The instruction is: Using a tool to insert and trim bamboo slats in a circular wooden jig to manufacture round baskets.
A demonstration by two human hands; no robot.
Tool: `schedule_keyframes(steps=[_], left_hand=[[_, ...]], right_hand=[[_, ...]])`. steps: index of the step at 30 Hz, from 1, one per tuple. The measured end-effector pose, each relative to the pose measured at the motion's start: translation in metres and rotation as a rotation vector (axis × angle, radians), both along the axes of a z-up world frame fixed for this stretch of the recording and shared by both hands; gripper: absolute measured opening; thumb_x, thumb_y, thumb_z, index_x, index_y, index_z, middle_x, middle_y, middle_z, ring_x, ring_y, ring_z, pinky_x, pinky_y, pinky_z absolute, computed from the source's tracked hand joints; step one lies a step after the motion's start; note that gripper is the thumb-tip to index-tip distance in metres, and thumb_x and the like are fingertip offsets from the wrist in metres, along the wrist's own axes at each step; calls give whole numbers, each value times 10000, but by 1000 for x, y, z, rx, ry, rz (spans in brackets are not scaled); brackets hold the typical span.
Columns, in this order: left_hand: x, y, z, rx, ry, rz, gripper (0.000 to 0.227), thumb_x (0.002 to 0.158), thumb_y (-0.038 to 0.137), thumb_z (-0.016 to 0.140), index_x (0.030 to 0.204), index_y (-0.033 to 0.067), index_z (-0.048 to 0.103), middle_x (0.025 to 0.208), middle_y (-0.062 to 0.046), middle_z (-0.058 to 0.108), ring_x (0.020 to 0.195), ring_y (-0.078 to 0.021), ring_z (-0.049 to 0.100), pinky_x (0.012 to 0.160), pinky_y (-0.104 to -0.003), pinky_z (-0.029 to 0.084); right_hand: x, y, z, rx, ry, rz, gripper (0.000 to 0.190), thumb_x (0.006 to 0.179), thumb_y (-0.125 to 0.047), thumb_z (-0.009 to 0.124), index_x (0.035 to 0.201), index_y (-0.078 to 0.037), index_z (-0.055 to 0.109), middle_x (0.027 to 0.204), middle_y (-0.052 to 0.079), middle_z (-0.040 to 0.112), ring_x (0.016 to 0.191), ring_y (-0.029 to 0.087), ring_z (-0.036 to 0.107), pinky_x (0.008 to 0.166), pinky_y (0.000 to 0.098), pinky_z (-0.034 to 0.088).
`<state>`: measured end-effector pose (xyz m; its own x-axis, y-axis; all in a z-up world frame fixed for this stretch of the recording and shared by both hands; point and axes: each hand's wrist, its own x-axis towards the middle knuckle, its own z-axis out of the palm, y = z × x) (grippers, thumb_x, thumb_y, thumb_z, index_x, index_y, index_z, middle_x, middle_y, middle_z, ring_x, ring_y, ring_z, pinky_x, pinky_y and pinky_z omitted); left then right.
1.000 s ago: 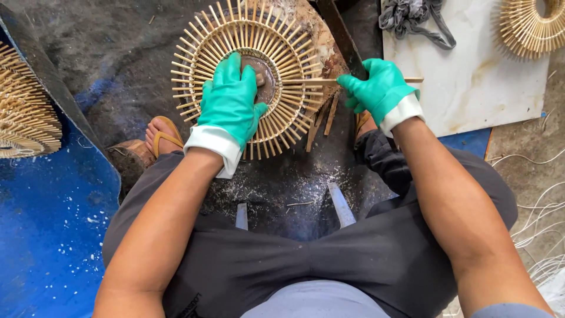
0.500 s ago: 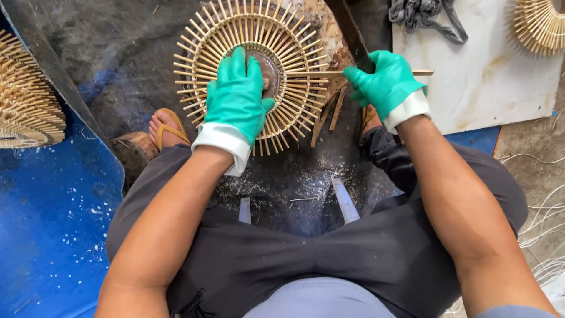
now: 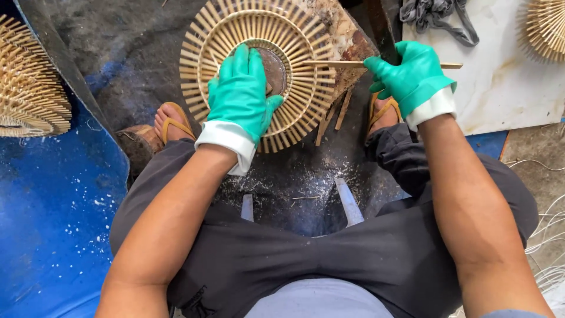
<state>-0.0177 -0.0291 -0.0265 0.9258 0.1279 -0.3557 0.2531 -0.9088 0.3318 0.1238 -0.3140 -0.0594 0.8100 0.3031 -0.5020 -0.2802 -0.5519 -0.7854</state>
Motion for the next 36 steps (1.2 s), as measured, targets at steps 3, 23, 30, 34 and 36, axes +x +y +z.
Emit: schedule_keyframes(steps=[3,23,30,34,36], left_hand=[[0,0,-15,3,-22,21,876,850,379,787,1517,0,366,1605,-226,288,1450,-437,293,1113,-671,293],[11,6,0,-85,28,-21,727,874,285,788,1483,92,441,1623,-128,274,1511,-356,216,1113,-794,186],[11,2,-3,-82,69,-7,764,871,277,774,1503,84,390,1635,-143,231,1515,-385,165,1101,-806,153],[15,3,-1,-80,88,2,769,883,272,761,1518,86,370,1643,-142,218,1521,-387,153,1109,-802,146],[14,3,1,-80,91,-5,768,886,267,758,1521,83,366,1641,-141,218,1518,-388,155,1105,-803,148]], right_hand=[[-6,10,-3,-34,17,19,375,955,-208,796,1145,68,630,845,123,719,625,185,716,485,306,548],[-21,23,15,-28,37,-15,310,976,-227,779,1108,23,652,843,107,714,649,173,709,524,301,546],[-113,19,107,296,352,-227,392,1040,-362,588,1100,19,656,794,91,704,597,163,678,529,292,573],[-153,16,91,249,614,-284,369,984,-339,613,1073,3,721,750,82,713,479,136,615,400,271,476],[-161,24,87,245,626,-271,370,988,-345,612,1075,-5,728,752,71,717,470,122,603,392,258,459]])
